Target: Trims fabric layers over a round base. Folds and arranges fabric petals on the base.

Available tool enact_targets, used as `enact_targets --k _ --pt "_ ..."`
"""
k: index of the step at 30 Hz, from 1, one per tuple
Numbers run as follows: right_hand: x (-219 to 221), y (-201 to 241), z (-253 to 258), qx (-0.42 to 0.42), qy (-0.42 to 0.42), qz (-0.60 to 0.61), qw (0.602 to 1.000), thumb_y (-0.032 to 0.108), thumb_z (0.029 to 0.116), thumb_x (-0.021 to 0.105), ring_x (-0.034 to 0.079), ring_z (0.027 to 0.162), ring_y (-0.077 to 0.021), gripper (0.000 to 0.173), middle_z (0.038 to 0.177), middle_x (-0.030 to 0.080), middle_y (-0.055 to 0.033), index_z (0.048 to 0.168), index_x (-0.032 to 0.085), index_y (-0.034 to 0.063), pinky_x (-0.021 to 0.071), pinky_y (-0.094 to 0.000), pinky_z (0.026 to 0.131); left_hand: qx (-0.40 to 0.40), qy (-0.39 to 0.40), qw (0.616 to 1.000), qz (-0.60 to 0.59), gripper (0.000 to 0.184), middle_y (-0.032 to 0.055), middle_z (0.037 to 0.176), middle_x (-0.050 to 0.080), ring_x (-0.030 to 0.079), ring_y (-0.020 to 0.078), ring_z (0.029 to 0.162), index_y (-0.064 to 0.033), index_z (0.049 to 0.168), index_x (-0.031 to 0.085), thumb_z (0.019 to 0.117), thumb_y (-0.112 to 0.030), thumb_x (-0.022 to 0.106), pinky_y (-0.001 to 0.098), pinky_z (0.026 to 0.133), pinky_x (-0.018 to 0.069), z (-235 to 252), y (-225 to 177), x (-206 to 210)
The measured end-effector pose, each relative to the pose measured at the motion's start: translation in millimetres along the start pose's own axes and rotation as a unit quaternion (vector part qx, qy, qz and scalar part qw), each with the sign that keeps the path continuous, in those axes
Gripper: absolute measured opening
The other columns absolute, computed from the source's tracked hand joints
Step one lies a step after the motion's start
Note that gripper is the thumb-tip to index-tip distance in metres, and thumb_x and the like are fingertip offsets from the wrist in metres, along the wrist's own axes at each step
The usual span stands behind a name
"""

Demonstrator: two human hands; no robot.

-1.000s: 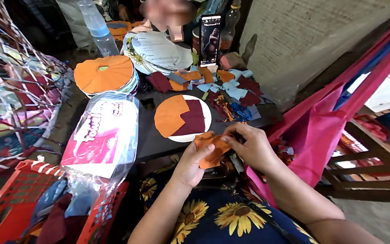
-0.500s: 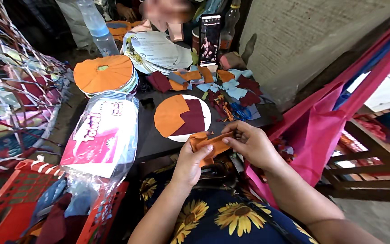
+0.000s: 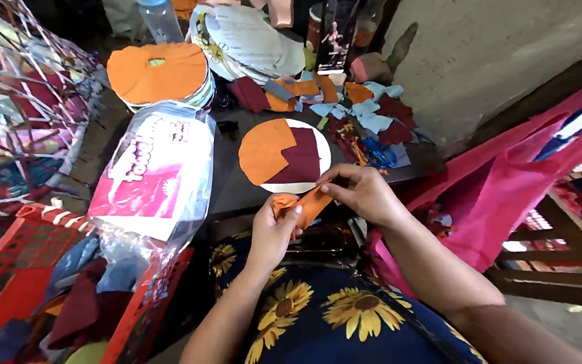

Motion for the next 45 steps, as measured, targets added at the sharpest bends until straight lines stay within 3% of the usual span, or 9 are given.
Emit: enact_targets --k 9,18,22,25,28,31,37,41,45 --pt "34 11 56 -0.004 0.062 -0.019 0.998 0.008 0.0974 0.066 0.063 0.07 0.0012 0.009 0.09 0.069 -0.0007 0.104 0.07 0.0031 0.0539 -0.0168 0.064 0.076 -0.107 0.979 0.157 0.021 0.0041 0.091 0.07 0.067 0.0025 0.069 0.0012 0.12 0.061 0.1004 -0.007 0.059 0.0194 0.063 0.0583 1 -23 -41" --pt "41 -9 90 0.043 0.079 -0.102 0.991 0.011 0.0994 0.066 0.061 0.066 -0.0056 0.01 0.09 0.069 -0.0053 0.105 0.07 0.0036 0.0531 -0.024 0.063 0.171 -0.194 0.921 0.291 0.025 0.0087 0.099 0.069 0.064 0.0051 0.073 -0.0017 0.123 0.063 0.101 -0.01 0.055 0.0204 0.063 0.0535 0 -30 -69" --pt "41 -7 89 0.026 0.075 -0.123 0.989 0.012 0.0992 0.066 0.062 0.068 -0.0061 0.011 0.091 0.069 -0.0054 0.106 0.071 0.0042 0.0532 -0.0247 0.065 0.259 -0.163 0.863 0.402 0.03 0.0153 0.106 0.07 0.068 0.019 0.085 -0.0018 0.121 0.07 0.0936 -0.002 0.058 0.0324 0.072 0.0561 -4 -30 -55" --pt "40 -4 91 -0.003 0.078 -0.138 0.987 0.012 0.0984 0.067 0.067 0.081 -0.0111 0.012 0.095 0.072 -0.008 0.106 0.073 0.0043 0.0551 -0.0317 0.077 0.29 -0.114 0.818 0.484 0.034 0.0155 0.123 0.071 0.073 0.0272 0.097 -0.0044 0.122 0.072 0.0897 -0.001 0.062 0.0409 0.073 0.0598 -3 -26 -40" --pt "39 -3 92 -0.021 0.085 -0.144 0.986 0.012 0.0977 0.067 0.068 0.088 -0.0117 0.014 0.097 0.073 -0.0084 0.107 0.074 0.0042 0.0551 -0.0322 0.084 0.285 -0.09 0.78 0.55 0.035 0.0117 0.134 0.068 0.074 0.0288 0.088 -0.0059 0.124 0.073 0.0902 -0.004 0.063 0.0413 0.066 0.0583 -2 -23 -30" --pt "35 -3 92 -0.007 0.086 -0.156 0.984 0.01 0.0979 0.067 0.067 0.084 -0.0121 0.018 0.099 0.071 -0.0096 0.114 0.071 0.0037 0.0553 -0.0305 0.08 0.267 -0.076 0.757 0.591 0.035 0.0093 0.135 0.068 0.074 0.0293 0.083 -0.0065 0.122 0.074 0.0894 -0.004 0.064 0.0415 0.062 0.0568 -1 -22 -25" --pt "19 -3 87 -0.029 -0.001 -0.25 0.968 0.005 0.0968 0.065 0.067 0.096 -0.0308 0.026 0.113 0.067 -0.0213 0.121 0.068 -0.0029 0.055 -0.0447 0.086 0.264 -0.068 0.749 0.604 0.036 0.0099 0.133 0.068 0.074 0.0305 0.084 -0.006 0.122 0.074 0.0883 -0.004 0.064 0.0421 0.062 0.0569 -1 -23 -24" --pt "16 2 71 -0.103 -0.058 -0.261 0.958 0.006 0.0984 0.062 0.068 0.096 -0.0322 0.018 0.109 0.068 -0.0211 0.111 0.072 -0.0027 0.0566 -0.0452 0.084 0.261 -0.074 0.753 0.6 0.035 0.0093 0.133 0.069 0.074 0.0306 0.085 -0.0066 0.122 0.074 0.089 -0.004 0.062 0.0421 0.062 0.057 0 -23 -24" --pt "30 7 63 -0.174 -0.035 -0.257 0.95 0.008 0.0967 0.064 0.067 0.103 -0.034 0.015 0.106 0.071 -0.0176 0.102 0.075 0.0006 0.0551 -0.0456 0.089 0.26 -0.073 0.756 0.597 0.036 0.01 0.132 0.069 0.074 0.0311 0.085 -0.0063 0.122 0.074 0.089 -0.003 0.062 0.0434 0.064 0.0579 0 -22 -24"
Point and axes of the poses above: each hand's wrist, its own z-axis towards the middle knuckle, its own x-axis out of the palm, y = z × x, the point moved 7 cm from there along z, towards the middle knuckle
